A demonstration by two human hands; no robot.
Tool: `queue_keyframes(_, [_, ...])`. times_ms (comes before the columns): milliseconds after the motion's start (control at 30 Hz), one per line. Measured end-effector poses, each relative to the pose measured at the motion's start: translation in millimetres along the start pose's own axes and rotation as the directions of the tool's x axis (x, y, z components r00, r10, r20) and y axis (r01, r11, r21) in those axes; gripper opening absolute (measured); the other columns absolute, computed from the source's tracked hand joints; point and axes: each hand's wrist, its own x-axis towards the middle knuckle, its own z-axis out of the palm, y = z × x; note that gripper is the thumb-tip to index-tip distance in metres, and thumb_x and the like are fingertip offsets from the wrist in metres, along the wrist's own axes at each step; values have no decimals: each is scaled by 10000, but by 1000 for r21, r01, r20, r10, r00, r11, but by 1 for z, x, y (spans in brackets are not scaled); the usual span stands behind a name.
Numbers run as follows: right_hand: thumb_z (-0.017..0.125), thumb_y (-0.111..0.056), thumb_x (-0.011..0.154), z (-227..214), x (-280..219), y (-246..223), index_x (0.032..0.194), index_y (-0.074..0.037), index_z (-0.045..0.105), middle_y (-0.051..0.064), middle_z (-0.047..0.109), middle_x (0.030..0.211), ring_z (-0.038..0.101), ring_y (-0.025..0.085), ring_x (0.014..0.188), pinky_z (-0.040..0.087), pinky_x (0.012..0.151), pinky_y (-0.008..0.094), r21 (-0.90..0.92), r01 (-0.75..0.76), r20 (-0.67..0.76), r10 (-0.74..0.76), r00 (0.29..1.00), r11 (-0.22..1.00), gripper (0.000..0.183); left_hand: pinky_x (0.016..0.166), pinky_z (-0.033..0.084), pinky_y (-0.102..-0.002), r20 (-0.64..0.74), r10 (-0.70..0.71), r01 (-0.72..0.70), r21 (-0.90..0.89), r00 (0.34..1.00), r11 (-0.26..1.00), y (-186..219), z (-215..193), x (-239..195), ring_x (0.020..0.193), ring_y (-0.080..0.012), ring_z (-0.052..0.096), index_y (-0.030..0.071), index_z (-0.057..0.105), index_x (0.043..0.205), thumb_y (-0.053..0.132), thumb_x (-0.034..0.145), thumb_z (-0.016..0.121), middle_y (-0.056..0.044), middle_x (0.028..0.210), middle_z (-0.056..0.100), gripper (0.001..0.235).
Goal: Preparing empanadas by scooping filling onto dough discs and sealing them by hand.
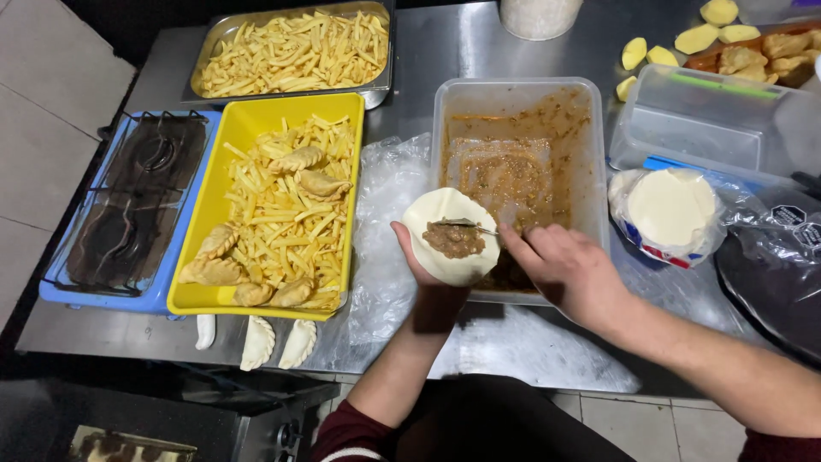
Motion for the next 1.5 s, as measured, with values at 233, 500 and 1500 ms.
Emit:
queue_keyframes(233, [692, -71, 744, 6, -13, 1, 1384, -114, 620, 79, 487, 759, 560, 241, 708, 494, 652, 402, -103, -68, 20, 71, 997, 992, 645, 1050, 489, -490, -49, 43, -45, -52, 998, 998, 5, -22, 10, 1207, -330, 595, 101, 492, 1468, 850, 940, 254, -134, 1356, 599, 947])
queue_keyframes(500, [614, -109, 826, 12, 27, 48, 1229, -94, 681, 63, 628, 914, 635, 250, 859, 540, 693, 383, -287, -70, 66, 93, 993, 955, 408, 1035, 512, -506, -1, 244, -244, 67, 970, 968, 49, -56, 13, 1199, -347, 627, 56, 498, 1475, 829, 970, 289, -173, 1365, 617, 947])
queue_keyframes(1500, [609, -209, 1008, 14, 8, 45, 1257, -112, 702, 112, 712, 994, 678, 233, 858, 532, 741, 326, 451, -497, 370, 352, 860, 741, 282, 1047, 492, -462, -80, 104, -103, 19, 991, 994, 29, -14, -1, 1200, -306, 609, 85, 505, 1456, 820, 942, 270, -116, 1343, 622, 928])
